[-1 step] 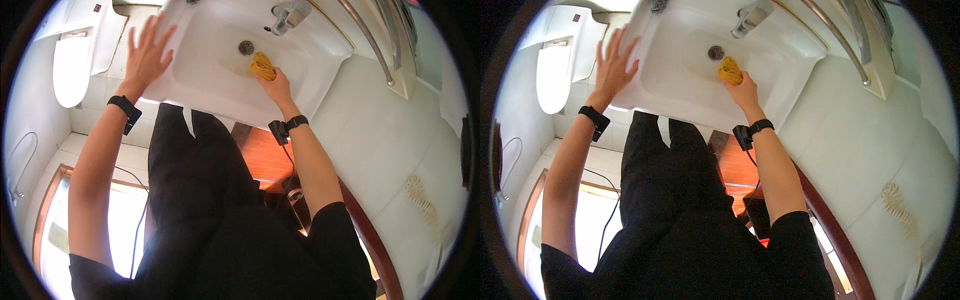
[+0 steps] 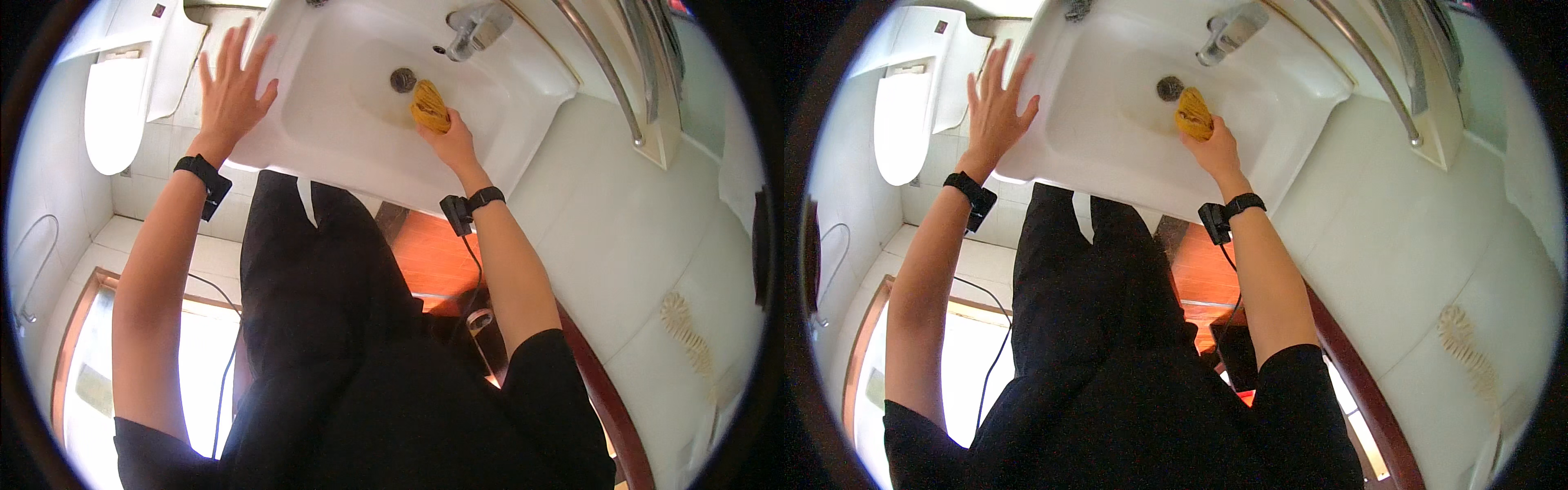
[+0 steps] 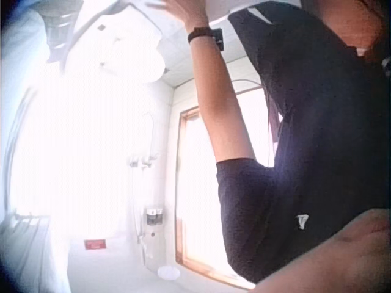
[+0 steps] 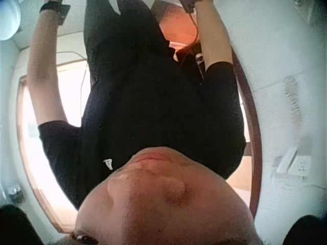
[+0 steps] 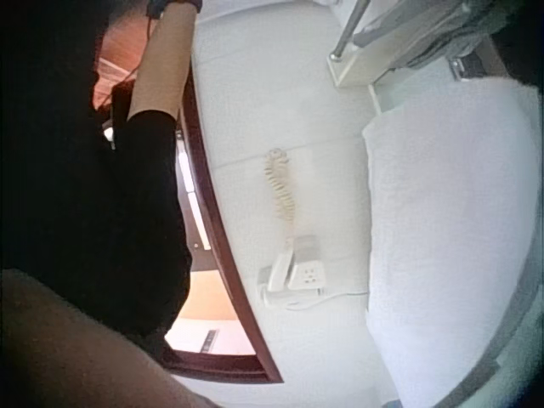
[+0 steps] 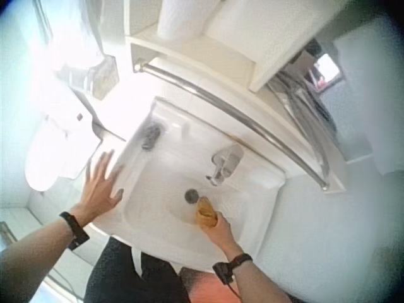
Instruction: The person scrubs a toilet and bathroom fixtures, then washes out a scouring pad and a cloth at a sink, using the cloth to wipe the sink and parts of a door frame.
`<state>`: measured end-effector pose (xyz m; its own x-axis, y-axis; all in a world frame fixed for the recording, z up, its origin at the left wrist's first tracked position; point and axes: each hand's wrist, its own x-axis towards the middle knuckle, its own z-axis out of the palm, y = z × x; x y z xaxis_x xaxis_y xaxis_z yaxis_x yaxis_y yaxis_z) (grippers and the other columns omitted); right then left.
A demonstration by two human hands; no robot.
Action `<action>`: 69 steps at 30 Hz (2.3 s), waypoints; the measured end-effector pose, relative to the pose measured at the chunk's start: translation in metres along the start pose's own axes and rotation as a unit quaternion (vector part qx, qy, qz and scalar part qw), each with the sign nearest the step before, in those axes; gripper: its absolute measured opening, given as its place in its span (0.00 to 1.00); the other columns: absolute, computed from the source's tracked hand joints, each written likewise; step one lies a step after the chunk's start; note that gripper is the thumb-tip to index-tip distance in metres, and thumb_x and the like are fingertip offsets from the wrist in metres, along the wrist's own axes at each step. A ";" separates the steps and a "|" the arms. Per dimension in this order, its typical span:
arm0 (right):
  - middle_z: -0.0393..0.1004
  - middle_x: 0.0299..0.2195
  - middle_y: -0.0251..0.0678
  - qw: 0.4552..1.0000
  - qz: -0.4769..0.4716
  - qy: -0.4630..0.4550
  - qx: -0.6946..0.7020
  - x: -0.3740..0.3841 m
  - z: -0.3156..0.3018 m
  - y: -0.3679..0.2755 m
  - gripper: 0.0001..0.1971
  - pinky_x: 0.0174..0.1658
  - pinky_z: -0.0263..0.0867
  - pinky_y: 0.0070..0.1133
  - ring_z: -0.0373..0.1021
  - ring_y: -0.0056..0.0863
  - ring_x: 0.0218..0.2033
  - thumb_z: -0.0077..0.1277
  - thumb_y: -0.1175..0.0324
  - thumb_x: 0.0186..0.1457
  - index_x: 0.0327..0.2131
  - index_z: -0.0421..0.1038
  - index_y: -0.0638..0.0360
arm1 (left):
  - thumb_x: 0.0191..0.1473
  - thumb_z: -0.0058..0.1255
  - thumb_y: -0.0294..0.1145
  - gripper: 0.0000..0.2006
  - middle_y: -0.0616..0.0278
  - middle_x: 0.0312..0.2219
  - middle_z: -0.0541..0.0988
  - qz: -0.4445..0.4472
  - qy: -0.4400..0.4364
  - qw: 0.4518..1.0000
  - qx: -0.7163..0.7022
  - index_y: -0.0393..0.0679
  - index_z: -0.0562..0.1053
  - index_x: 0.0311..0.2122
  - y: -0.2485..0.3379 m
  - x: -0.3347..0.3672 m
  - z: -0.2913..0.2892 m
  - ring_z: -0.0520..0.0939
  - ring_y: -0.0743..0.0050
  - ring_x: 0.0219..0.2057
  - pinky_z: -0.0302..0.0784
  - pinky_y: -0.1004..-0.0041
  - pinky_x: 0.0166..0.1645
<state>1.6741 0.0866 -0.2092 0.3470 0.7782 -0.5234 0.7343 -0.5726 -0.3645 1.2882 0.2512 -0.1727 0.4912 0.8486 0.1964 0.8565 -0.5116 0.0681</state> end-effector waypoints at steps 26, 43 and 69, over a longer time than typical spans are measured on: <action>0.72 0.54 0.44 0.759 0.270 -0.093 0.585 -0.005 0.026 -0.039 0.33 0.55 0.72 0.27 0.74 0.37 0.52 0.61 0.67 0.55 0.62 0.61 0.63 | 0.56 0.52 0.33 0.38 0.65 0.49 0.81 -0.176 -0.104 0.960 -0.193 0.62 0.56 0.72 -0.015 -0.005 0.010 0.86 0.57 0.32 0.85 0.60 0.33; 0.67 0.55 0.61 0.991 -0.027 0.129 0.031 0.076 0.070 -0.071 0.27 0.63 0.59 0.45 0.60 0.56 0.62 0.62 0.62 0.55 0.54 0.66 0.62 | 0.56 0.50 0.31 0.39 0.60 0.55 0.79 -0.201 -0.133 0.937 -0.252 0.64 0.55 0.73 -0.017 0.000 0.005 0.87 0.53 0.38 0.85 0.58 0.38; 0.55 0.68 0.58 0.995 -0.036 0.025 -0.084 -0.008 0.059 -0.044 0.45 0.63 0.63 0.45 0.59 0.58 0.65 0.64 0.58 0.53 0.71 0.52 0.46 | 0.57 0.51 0.31 0.36 0.61 0.53 0.81 -0.218 -0.119 0.927 -0.282 0.63 0.59 0.71 -0.019 -0.003 0.005 0.86 0.54 0.40 0.85 0.59 0.41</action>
<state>1.6045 0.0907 -0.2342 0.3149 0.8303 -0.4599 0.8443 -0.4664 -0.2639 1.2715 0.2588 -0.1796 0.1966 0.9624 -0.1874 0.7958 -0.0450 0.6039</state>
